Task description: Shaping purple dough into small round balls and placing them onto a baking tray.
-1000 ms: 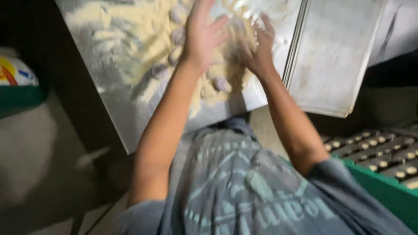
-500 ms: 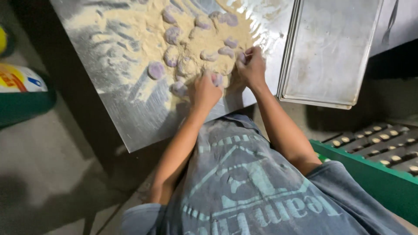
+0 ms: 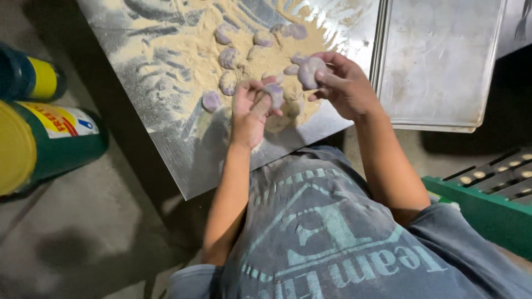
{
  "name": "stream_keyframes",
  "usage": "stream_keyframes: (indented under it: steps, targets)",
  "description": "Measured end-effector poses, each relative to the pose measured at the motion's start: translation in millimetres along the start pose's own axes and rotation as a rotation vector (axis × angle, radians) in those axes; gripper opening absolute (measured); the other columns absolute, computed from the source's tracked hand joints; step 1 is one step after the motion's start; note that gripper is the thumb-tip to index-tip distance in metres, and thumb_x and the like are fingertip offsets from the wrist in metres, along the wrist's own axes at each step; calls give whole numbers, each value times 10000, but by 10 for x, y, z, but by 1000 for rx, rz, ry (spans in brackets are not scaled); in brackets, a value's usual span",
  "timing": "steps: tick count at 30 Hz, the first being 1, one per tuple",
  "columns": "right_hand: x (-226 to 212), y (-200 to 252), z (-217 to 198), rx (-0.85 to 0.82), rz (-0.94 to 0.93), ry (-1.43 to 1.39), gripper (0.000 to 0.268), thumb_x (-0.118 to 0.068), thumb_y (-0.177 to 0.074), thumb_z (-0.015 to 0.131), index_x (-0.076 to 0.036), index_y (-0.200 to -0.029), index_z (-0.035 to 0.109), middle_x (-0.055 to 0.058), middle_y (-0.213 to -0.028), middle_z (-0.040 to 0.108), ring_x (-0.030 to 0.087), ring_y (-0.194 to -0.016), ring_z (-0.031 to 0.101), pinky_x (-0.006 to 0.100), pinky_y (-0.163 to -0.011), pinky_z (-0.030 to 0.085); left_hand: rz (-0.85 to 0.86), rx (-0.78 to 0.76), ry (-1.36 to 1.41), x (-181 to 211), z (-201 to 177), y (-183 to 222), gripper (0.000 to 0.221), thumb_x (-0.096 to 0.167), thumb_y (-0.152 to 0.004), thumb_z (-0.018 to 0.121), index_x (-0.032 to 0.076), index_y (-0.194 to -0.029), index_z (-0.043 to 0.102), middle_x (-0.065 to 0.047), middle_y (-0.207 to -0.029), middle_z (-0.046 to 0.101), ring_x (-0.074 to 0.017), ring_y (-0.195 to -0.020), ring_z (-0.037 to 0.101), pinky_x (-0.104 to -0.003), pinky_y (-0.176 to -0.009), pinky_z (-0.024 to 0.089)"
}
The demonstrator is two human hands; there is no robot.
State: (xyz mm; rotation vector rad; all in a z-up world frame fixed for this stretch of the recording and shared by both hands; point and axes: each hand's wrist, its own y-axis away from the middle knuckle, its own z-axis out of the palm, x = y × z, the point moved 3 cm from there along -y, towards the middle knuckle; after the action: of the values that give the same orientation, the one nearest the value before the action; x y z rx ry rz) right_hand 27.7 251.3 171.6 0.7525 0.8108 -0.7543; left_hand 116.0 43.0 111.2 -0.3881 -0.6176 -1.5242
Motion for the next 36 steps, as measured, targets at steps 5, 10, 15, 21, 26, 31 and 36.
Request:
stream_keyframes:
  steps: [5,10,15,21,26,31,36]
  targets:
    - [80,26,-27,26,13,-30,402,-61,-964,708,-11,-1348,600,111,-1161,697,220,-1009,720,368,-842,614,107,101,-239,-142,-257,-64,547,-85,-874,772,2,-1368,552,-110,-1315,600,-196,-1131,651,-344,-941,583]
    - [333,-30,-208,40,-1,-26,360,-79,-991,729,9,-1308,584,100,-1151,708,204,-1033,726,370,-888,634,9,164,-256,-193,-270,-68,507,-21,-898,795,-32,-1371,611,-98,-1204,689,-193,-1068,673,-330,-935,574]
    - [595,-29,-338,111,-13,240,360,-86,-959,777,14,-1286,663,63,-1086,721,144,-925,666,284,-772,547,-194,285,-163,-233,-179,-10,437,188,-907,760,-11,-1277,641,-81,-1091,708,-172,-928,695,-342,-738,588]
    - [270,171,-170,15,-51,22,392,-99,-907,808,-9,-1259,661,47,-1075,720,135,-960,686,290,-841,567,34,300,-346,-388,-290,-117,412,88,-871,847,-18,-1206,633,-90,-1081,717,-146,-946,683,-281,-879,552]
    - [596,-15,-581,-36,-77,135,364,-108,-893,805,-3,-1218,678,71,-1042,729,158,-924,697,307,-840,581,-11,313,-403,-484,-98,-229,391,118,-896,820,-23,-1214,641,-98,-1078,731,-144,-916,682,-280,-799,552]
    - [435,-54,-1032,327,-42,265,306,-106,-1000,773,50,-1242,673,83,-1009,710,151,-850,656,298,-736,534,-60,366,-373,-568,64,-503,368,157,-921,766,-2,-1217,618,-100,-1088,717,-184,-896,711,-354,-699,623]
    - [64,154,-1633,283,4,-59,345,-62,-920,727,6,-1247,641,75,-1033,731,170,-864,707,303,-778,591,-104,358,-245,-966,453,-983,295,191,-1016,600,64,-1279,557,-106,-1150,658,-224,-903,727,-405,-685,654]
